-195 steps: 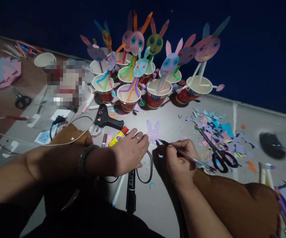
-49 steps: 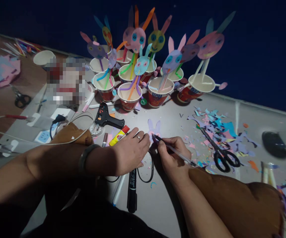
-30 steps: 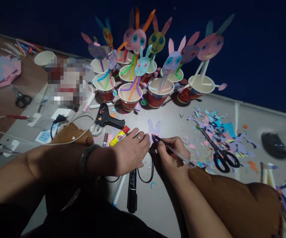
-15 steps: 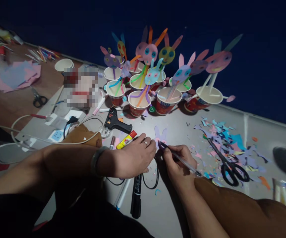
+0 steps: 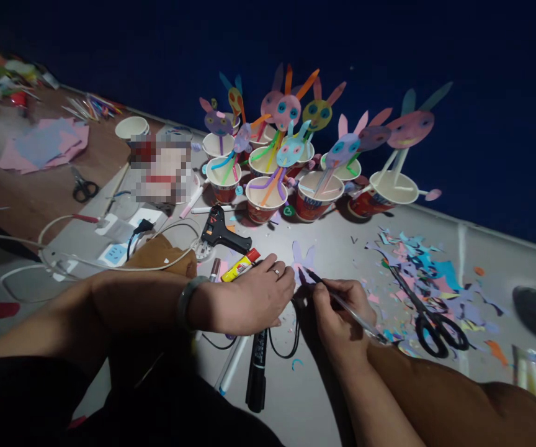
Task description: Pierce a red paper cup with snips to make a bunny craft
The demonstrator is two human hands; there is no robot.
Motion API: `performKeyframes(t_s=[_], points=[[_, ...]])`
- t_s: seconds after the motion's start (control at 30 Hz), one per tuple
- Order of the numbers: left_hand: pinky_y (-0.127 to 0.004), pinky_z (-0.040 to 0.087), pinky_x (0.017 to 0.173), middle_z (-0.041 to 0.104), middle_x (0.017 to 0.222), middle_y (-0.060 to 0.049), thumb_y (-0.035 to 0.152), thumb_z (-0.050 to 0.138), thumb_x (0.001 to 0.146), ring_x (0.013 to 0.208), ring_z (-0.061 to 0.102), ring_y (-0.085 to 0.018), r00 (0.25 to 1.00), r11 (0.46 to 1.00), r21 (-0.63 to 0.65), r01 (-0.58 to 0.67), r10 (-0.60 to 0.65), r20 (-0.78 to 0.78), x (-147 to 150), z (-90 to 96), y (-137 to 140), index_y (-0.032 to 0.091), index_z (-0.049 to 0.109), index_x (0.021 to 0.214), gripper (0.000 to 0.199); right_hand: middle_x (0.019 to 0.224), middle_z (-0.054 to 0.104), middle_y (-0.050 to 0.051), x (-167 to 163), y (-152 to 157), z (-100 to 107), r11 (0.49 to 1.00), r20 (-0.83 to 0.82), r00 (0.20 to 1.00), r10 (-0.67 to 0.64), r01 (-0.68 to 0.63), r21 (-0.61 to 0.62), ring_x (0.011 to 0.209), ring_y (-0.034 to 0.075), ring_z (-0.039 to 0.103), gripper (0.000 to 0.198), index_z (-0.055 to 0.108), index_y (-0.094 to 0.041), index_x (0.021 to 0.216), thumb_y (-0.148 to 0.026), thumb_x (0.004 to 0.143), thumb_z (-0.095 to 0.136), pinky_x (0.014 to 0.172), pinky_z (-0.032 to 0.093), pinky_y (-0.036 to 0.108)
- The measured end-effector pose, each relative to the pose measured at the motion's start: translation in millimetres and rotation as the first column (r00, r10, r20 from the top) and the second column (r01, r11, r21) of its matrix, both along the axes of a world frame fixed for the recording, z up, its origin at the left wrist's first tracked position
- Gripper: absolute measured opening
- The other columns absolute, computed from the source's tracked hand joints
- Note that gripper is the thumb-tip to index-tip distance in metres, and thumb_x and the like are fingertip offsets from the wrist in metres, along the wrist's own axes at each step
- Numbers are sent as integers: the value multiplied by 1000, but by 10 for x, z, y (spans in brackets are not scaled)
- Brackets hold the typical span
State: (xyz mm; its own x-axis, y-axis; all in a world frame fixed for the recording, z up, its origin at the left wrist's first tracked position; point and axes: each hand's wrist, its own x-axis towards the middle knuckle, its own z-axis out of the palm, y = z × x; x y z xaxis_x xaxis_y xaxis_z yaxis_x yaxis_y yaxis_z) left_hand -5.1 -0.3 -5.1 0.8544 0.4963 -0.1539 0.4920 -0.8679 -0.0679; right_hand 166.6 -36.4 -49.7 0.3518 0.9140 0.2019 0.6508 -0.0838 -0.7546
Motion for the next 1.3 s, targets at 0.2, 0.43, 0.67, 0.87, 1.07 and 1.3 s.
performKeyframes(t_s=[0.2, 0.43, 0.67, 0.87, 1.07, 1.3], points=[[-46, 29, 98, 59, 120, -18, 39, 48, 89, 107, 51, -31, 999, 999, -36, -23, 24, 23, -6, -10, 25, 10, 61, 117, 43, 77, 59, 0, 13, -14, -62, 979, -132, 986, -99, 120, 162, 61, 16, 64, 21, 54, -19, 89, -37, 81, 62, 57, 49, 31], [-44, 31, 93, 60, 117, -18, 51, 58, 82, 105, 51, -31, 996, 999, -28, -31, 33, 81, 1, -146, 105, 11, 61, 113, 50, 58, 50, -6, 23, 74, -69, 951, -202, 977, -68, 124, 284, 48, 14, 55, 23, 54, -17, 103, -35, 88, 55, 57, 49, 31], [-46, 27, 96, 65, 109, -16, 50, 54, 86, 99, 59, -29, 986, 995, -77, -61, 72, 147, 15, -102, 232, 13, 64, 106, 43, 98, 66, 10, 150, 145, -13, 971, 496, 848, 188, -237, 37, 93, 24, 59, 28, 62, -16, 109, -22, 85, 48, 86, 43, 39], [-46, 28, 92, 69, 96, -15, 40, 48, 89, 92, 63, -27, 957, 982, -143, -124, 156, 244, 32, -69, 386, 12, 63, 101, 34, 109, 68, 11, 157, 71, 87, 968, 820, 515, 251, -157, -198, 103, 27, 55, 41, 57, -15, 123, -13, 85, 42, 106, 21, 52], [-44, 26, 92, 69, 100, -15, 31, 42, 91, 96, 61, -26, 921, 968, -177, -181, 229, 314, 9, -54, 441, 10, 64, 97, 31, 111, 67, 13, 208, -60, 213, 939, 813, 470, 343, -174, -296, 100, 28, 57, 45, 54, -15, 129, -14, 87, 39, 103, 26, 52], [-42, 28, 88, 70, 98, -15, 24, 41, 88, 91, 61, -24, 916, 953, -184, -241, 286, 281, -63, 96, 348, 10, 66, 96, 29, 115, 66, 16, 285, -457, 352, 921, 801, 464, 379, -274, -277, 107, 30, 58, 34, 65, -13, 115, -20, 86, 47, 106, 29, 55]])
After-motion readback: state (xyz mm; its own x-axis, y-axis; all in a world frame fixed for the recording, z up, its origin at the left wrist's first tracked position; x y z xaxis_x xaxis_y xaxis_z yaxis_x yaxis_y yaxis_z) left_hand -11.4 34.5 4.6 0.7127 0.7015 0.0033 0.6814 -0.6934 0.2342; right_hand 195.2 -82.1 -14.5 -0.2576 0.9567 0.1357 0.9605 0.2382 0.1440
